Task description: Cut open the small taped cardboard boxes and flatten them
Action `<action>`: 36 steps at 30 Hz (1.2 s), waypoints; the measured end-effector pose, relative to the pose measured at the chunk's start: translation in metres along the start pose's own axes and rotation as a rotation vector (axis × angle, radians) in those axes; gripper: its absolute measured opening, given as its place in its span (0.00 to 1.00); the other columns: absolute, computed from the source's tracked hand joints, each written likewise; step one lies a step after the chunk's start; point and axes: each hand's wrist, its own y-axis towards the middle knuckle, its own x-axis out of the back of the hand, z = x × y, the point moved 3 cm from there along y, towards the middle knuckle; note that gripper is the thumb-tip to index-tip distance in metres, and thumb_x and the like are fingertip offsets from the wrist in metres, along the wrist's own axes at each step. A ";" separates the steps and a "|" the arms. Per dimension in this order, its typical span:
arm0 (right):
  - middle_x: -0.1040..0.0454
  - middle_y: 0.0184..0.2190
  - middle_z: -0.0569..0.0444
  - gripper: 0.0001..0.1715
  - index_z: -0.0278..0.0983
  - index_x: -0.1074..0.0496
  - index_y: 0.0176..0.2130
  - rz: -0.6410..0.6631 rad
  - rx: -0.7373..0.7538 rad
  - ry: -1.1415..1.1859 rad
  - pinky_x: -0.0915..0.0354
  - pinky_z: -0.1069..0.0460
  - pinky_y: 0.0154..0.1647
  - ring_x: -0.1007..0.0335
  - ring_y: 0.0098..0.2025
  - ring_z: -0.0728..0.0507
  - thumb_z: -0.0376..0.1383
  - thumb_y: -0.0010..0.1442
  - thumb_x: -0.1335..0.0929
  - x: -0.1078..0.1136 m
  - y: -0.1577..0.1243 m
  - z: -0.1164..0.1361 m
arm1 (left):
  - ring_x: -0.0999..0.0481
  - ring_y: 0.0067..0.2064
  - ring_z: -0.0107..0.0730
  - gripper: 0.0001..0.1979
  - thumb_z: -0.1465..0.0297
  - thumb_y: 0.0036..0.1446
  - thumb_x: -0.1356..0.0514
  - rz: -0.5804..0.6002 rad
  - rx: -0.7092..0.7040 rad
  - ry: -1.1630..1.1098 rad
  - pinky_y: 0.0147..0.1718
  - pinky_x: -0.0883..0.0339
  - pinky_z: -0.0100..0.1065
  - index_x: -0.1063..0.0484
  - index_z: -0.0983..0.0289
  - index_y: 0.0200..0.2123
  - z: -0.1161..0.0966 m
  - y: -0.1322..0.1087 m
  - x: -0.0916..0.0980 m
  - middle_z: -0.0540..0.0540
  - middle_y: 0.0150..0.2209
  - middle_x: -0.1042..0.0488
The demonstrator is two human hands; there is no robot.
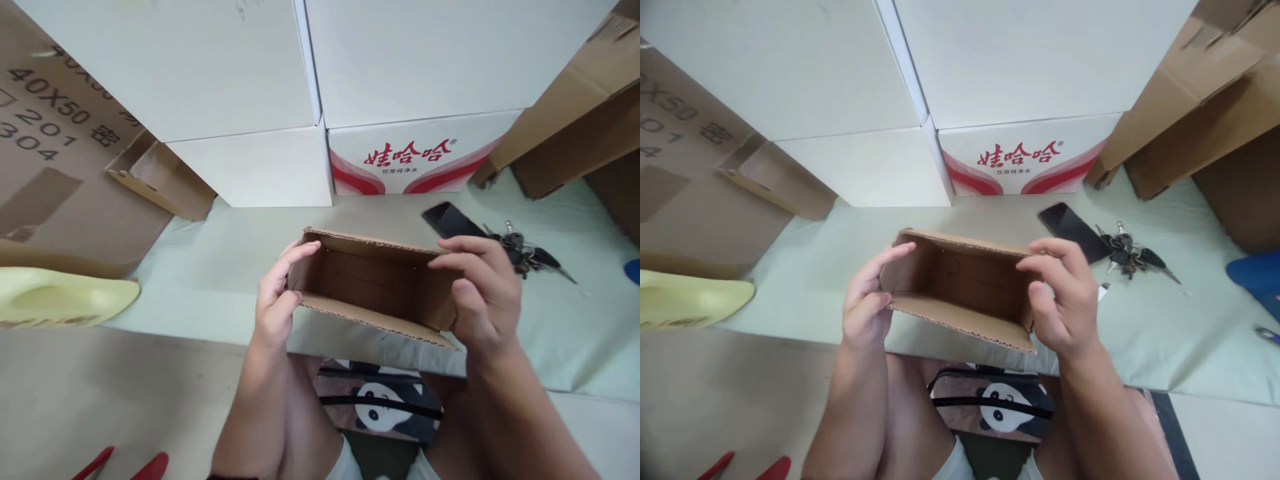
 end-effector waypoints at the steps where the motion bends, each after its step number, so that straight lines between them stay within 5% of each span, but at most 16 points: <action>1: 0.26 0.47 0.48 0.15 0.44 0.20 0.44 0.009 -0.020 -0.013 0.31 0.39 0.49 0.26 0.47 0.37 0.41 0.65 0.35 0.002 0.002 0.001 | 0.30 0.68 0.44 0.36 0.76 0.41 0.44 0.008 -0.003 0.004 0.74 0.47 0.43 0.17 0.53 0.54 0.000 -0.001 -0.001 0.45 0.59 0.19; 7: 0.30 0.51 0.49 0.26 0.50 0.22 0.56 0.057 -0.157 0.061 0.32 0.35 0.58 0.32 0.55 0.34 0.52 0.62 0.33 0.006 0.001 -0.007 | 0.35 0.71 0.42 0.34 0.75 0.43 0.45 0.078 0.004 -0.032 0.72 0.43 0.41 0.16 0.53 0.53 0.001 -0.002 -0.005 0.45 0.56 0.17; 14: 0.34 0.63 0.49 0.36 0.51 0.27 0.63 0.173 -0.372 0.284 0.48 0.32 0.76 0.43 0.72 0.30 0.61 0.62 0.33 -0.007 -0.007 -0.028 | 0.31 0.69 0.50 0.19 0.58 0.66 0.43 0.162 0.053 0.005 0.67 0.37 0.50 0.14 0.55 0.47 0.011 0.002 -0.012 0.54 0.49 0.14; 18: 0.40 0.70 0.53 0.29 0.51 0.21 0.57 0.336 -0.519 0.307 0.53 0.33 0.79 0.51 0.77 0.31 0.57 0.61 0.29 -0.013 -0.010 -0.038 | 0.30 0.68 0.50 0.22 0.50 0.68 0.43 0.147 0.014 0.033 0.66 0.34 0.51 0.14 0.55 0.47 0.015 0.002 -0.012 0.56 0.48 0.13; 22: 0.38 0.70 0.54 0.25 0.50 0.20 0.52 0.304 -0.599 0.363 0.54 0.31 0.80 0.53 0.78 0.31 0.55 0.59 0.27 -0.017 -0.016 -0.043 | 0.26 0.66 0.48 0.18 0.50 0.64 0.35 0.135 -0.085 0.072 0.65 0.32 0.50 0.16 0.56 0.46 0.021 0.001 -0.011 0.57 0.46 0.13; 27: 0.28 0.62 0.57 0.28 0.51 0.28 0.45 0.038 -0.482 0.700 0.36 0.31 0.69 0.36 0.69 0.31 0.65 0.56 0.30 -0.022 -0.020 -0.037 | 0.18 0.55 0.42 0.14 0.57 0.60 0.29 -0.082 -0.108 0.148 0.60 0.27 0.45 0.22 0.57 0.45 0.036 0.006 -0.010 0.55 0.45 0.15; 32: 0.32 0.63 0.53 0.51 0.58 0.42 0.64 0.122 -0.394 0.398 0.33 0.34 0.66 0.34 0.66 0.33 0.61 0.48 0.24 -0.019 -0.020 -0.035 | 0.29 0.69 0.47 0.32 0.52 0.56 0.27 -0.145 -0.191 0.254 0.70 0.37 0.50 0.31 0.51 0.60 0.048 0.007 -0.011 0.57 0.66 0.29; 36: 0.29 0.53 0.50 0.23 0.51 0.24 0.52 0.161 -0.262 0.229 0.42 0.31 0.73 0.34 0.64 0.32 0.53 0.60 0.30 -0.015 -0.024 -0.042 | 0.37 0.74 0.52 0.35 0.48 0.58 0.30 -0.070 -0.171 0.271 0.74 0.46 0.56 0.34 0.46 0.65 0.051 0.010 -0.008 0.54 0.73 0.37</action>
